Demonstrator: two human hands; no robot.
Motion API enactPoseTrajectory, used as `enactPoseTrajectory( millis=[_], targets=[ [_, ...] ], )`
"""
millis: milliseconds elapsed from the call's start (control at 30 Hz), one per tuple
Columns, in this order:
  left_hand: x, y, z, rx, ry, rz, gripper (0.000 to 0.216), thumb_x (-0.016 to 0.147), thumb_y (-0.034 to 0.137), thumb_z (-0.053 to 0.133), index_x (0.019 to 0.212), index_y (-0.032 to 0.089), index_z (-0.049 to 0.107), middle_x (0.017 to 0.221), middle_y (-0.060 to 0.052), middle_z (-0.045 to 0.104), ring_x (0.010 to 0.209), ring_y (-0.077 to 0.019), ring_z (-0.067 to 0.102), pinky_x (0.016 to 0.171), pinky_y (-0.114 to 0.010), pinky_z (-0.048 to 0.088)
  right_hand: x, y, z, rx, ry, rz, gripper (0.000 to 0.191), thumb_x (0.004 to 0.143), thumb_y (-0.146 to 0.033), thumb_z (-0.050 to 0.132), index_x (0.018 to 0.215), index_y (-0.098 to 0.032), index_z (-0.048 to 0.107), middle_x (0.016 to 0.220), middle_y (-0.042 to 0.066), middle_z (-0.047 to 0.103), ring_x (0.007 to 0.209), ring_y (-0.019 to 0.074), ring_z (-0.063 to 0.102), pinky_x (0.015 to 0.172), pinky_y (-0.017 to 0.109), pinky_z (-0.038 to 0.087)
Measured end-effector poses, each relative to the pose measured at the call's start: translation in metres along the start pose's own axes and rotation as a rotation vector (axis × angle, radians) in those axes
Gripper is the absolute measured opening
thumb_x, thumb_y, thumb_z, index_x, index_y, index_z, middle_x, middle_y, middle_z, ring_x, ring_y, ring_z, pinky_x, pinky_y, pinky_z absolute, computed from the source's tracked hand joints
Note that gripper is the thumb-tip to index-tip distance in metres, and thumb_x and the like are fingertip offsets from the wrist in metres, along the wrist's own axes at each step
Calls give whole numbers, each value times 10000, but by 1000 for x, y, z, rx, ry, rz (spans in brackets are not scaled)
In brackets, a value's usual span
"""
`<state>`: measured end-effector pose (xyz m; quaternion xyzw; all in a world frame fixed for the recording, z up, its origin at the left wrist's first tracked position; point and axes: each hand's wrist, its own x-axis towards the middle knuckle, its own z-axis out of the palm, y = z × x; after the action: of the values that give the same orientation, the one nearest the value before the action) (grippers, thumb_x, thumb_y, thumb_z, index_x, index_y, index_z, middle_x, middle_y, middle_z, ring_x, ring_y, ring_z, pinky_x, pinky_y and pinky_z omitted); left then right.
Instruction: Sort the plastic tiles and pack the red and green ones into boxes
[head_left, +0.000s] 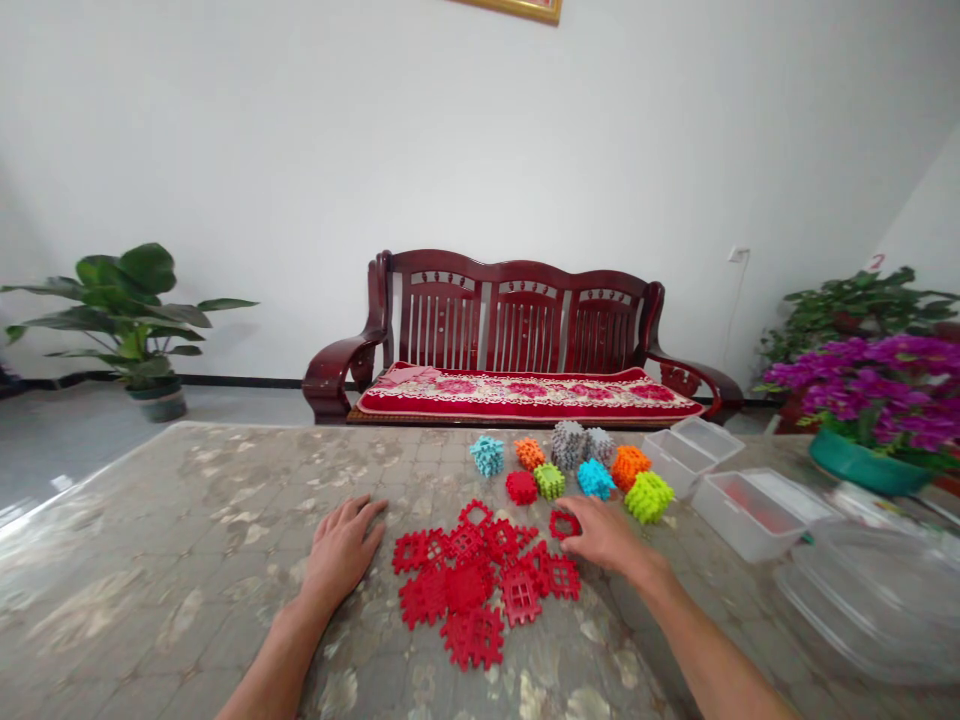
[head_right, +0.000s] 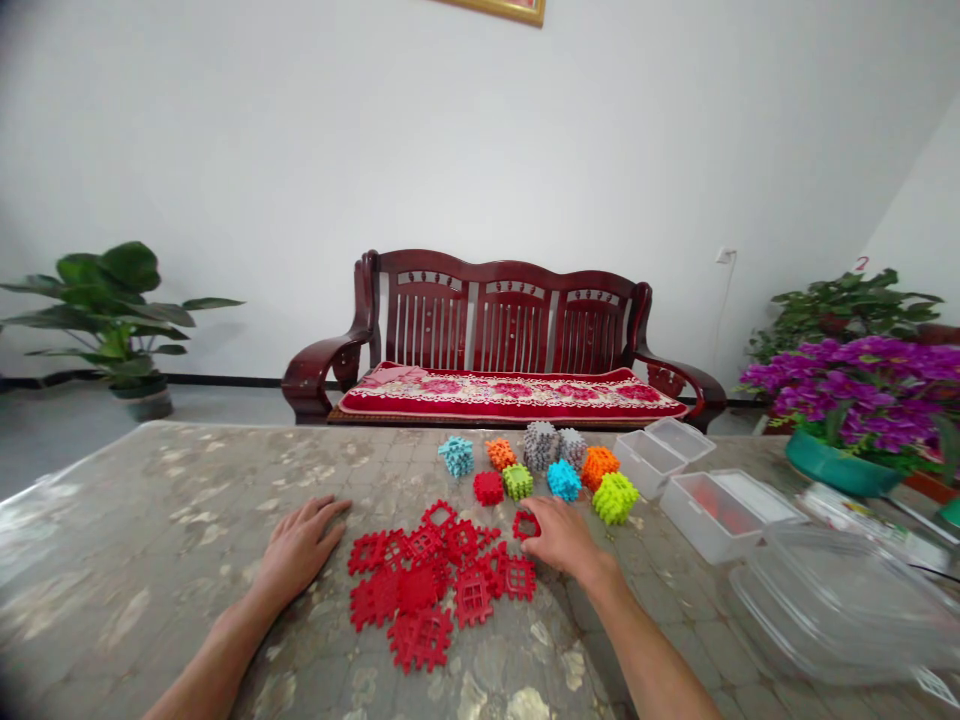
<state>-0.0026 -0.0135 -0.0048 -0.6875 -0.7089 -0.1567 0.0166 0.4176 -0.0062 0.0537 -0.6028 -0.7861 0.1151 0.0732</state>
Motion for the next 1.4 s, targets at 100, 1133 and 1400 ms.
enactPoseTrajectory(
  millis=[100, 1133, 1400],
  targets=[
    [0, 0, 0, -1, 2, -2, 398, 923, 302, 435, 1270, 279, 629, 1376, -63, 584, 1299, -260, 496, 1105, -423, 340, 0, 1, 3, -19, -31, -35, 568, 743, -219, 602, 1311, -195, 581, 1330, 122, 609, 1226, 293, 543, 1035, 406, 401],
    [-1, 1, -2, -25, -8, -15, 388, 919, 300, 443, 1256, 286, 634, 1369, -61, 589, 1304, -260, 489, 1103, -428, 338, 88, -32, -20, -129, 38, -362, 699, 751, -237, 611, 1432, -193, 456, 1273, 109, 654, 1199, 287, 566, 1061, 440, 353],
    [-1, 2, -2, -17, -2, -10, 392, 921, 294, 443, 1262, 274, 635, 1368, -73, 588, 1297, -272, 499, 1101, -445, 346, 81, -32, -19, -99, 104, -361, 618, 757, -244, 633, 1368, -217, 538, 1343, 102, 609, 1241, 274, 528, 1076, 433, 341]
  ],
)
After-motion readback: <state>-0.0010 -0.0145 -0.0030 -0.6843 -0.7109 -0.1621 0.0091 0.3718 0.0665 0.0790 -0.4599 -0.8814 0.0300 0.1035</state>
